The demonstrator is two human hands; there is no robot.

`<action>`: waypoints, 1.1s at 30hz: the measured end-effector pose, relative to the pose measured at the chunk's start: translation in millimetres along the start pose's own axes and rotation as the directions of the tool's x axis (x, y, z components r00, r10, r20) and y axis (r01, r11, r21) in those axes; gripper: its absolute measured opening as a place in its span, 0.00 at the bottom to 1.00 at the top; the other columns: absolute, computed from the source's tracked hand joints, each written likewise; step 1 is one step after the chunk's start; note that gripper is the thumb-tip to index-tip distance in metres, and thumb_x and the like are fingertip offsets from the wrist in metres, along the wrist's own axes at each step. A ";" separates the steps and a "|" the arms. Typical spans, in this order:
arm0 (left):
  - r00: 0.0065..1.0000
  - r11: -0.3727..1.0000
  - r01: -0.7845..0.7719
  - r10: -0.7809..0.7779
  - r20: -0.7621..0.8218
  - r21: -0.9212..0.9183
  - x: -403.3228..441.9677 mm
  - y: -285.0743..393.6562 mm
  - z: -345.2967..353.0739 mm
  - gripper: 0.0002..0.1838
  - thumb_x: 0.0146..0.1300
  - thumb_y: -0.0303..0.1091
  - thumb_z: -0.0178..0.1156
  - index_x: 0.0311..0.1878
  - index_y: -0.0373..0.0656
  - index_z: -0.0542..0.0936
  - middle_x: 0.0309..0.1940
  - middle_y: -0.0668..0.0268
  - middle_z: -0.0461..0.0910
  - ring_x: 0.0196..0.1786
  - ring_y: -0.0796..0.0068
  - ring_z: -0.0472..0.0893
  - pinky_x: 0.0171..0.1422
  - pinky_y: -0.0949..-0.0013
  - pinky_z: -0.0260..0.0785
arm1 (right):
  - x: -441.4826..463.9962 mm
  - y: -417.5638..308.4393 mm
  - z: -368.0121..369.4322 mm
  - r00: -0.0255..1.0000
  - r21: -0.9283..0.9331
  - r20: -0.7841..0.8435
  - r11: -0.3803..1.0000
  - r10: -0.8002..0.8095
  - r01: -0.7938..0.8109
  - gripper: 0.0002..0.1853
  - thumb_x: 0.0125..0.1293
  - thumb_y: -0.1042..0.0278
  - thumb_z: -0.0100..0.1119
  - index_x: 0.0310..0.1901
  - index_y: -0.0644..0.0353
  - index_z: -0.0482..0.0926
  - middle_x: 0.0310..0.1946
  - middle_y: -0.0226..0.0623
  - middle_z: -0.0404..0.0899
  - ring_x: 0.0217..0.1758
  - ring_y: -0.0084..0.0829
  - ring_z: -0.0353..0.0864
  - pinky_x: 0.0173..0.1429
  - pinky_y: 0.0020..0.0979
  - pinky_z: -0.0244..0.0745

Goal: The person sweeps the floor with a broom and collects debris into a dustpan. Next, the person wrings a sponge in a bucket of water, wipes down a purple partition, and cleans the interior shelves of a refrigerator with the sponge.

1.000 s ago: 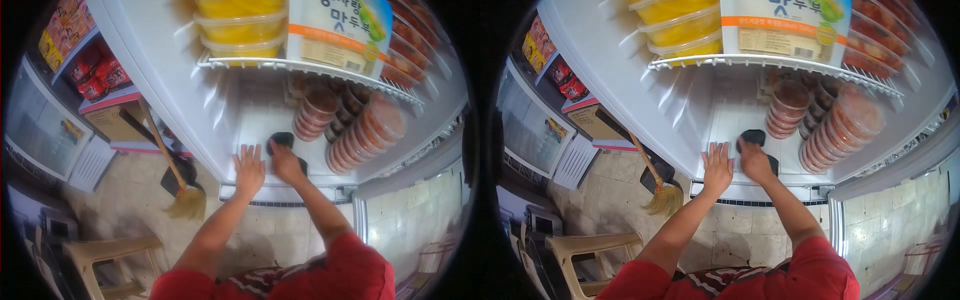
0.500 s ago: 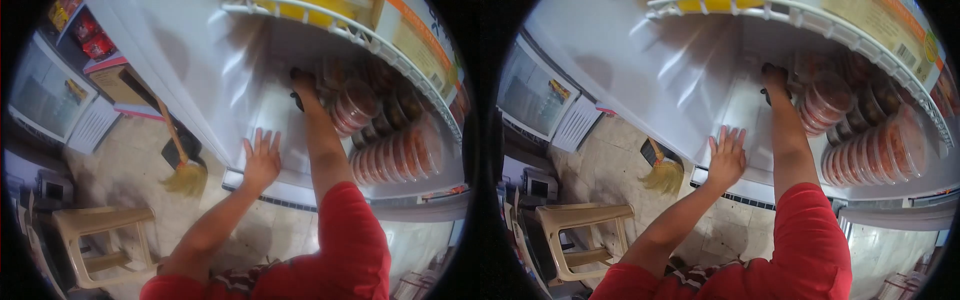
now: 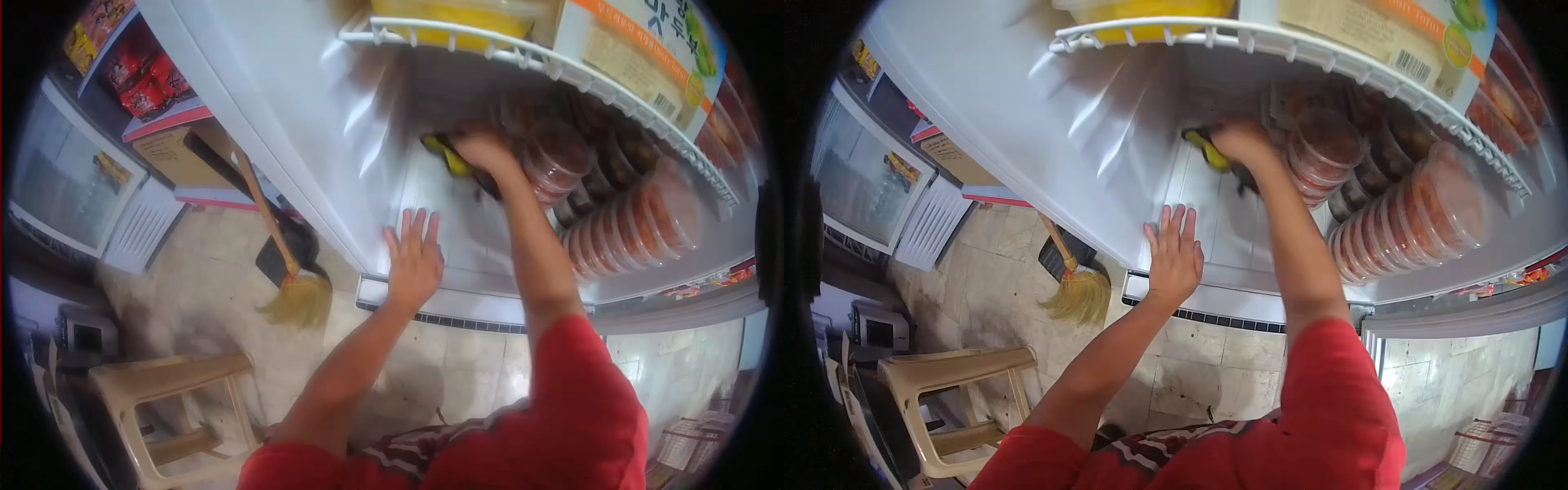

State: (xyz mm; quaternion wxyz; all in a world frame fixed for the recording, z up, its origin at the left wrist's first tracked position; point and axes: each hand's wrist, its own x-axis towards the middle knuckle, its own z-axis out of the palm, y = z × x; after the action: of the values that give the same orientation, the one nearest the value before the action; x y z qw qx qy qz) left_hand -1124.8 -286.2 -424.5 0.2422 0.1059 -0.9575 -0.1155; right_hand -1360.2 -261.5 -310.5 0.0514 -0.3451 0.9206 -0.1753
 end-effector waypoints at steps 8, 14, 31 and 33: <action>0.999 0.998 0.030 -0.031 -0.015 -0.058 6.6 7.3 0.4 0.34 0.64 0.39 0.52 0.70 0.36 0.55 0.70 0.50 0.54 0.73 0.48 0.51 0.71 0.36 0.38 | 10.6 14.5 132.5 0.853 0.004 -0.148 0.863 -0.500 0.506 0.13 0.55 0.62 0.53 0.37 0.57 0.82 0.39 0.45 0.78 0.45 0.46 0.76 0.51 0.42 0.71; 0.991 0.860 0.095 -0.037 0.125 -0.501 3.3 -11.7 -6.3 0.34 0.65 0.44 0.52 0.69 0.37 0.57 0.66 0.53 0.63 0.70 0.56 0.61 0.75 0.48 0.38 | -136.0 15.1 122.4 0.736 0.303 -0.256 0.671 -0.627 0.677 0.07 0.53 0.65 0.55 0.28 0.58 0.77 0.33 0.39 0.76 0.42 0.44 0.74 0.49 0.41 0.69; 0.982 0.872 -0.156 0.187 0.023 -0.465 -54.3 -3.1 -66.2 0.24 0.67 0.32 0.50 0.65 0.41 0.64 0.62 0.52 0.66 0.68 0.52 0.63 0.74 0.54 0.46 | -203.1 19.0 91.8 0.925 0.004 -0.368 0.995 -0.089 0.097 0.11 0.54 0.65 0.53 0.38 0.54 0.81 0.37 0.38 0.79 0.44 0.41 0.76 0.50 0.42 0.72; 0.988 0.850 0.154 -0.117 0.105 -0.504 -82.0 -19.3 -75.7 0.26 0.63 0.26 0.49 0.66 0.40 0.63 0.63 0.50 0.65 0.67 0.51 0.63 0.71 0.58 0.54 | -201.5 -44.4 129.9 0.876 0.083 -0.339 0.917 -0.342 0.390 0.11 0.53 0.66 0.52 0.37 0.55 0.80 0.33 0.38 0.76 0.42 0.42 0.75 0.47 0.44 0.69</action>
State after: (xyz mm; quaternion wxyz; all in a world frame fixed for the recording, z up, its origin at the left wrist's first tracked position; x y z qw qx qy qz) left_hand -1014.4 -296.2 -401.0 0.2190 0.1011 -0.8907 -0.3853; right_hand -1152.3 -198.2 -421.1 -0.1061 -0.4755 0.8189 -0.3033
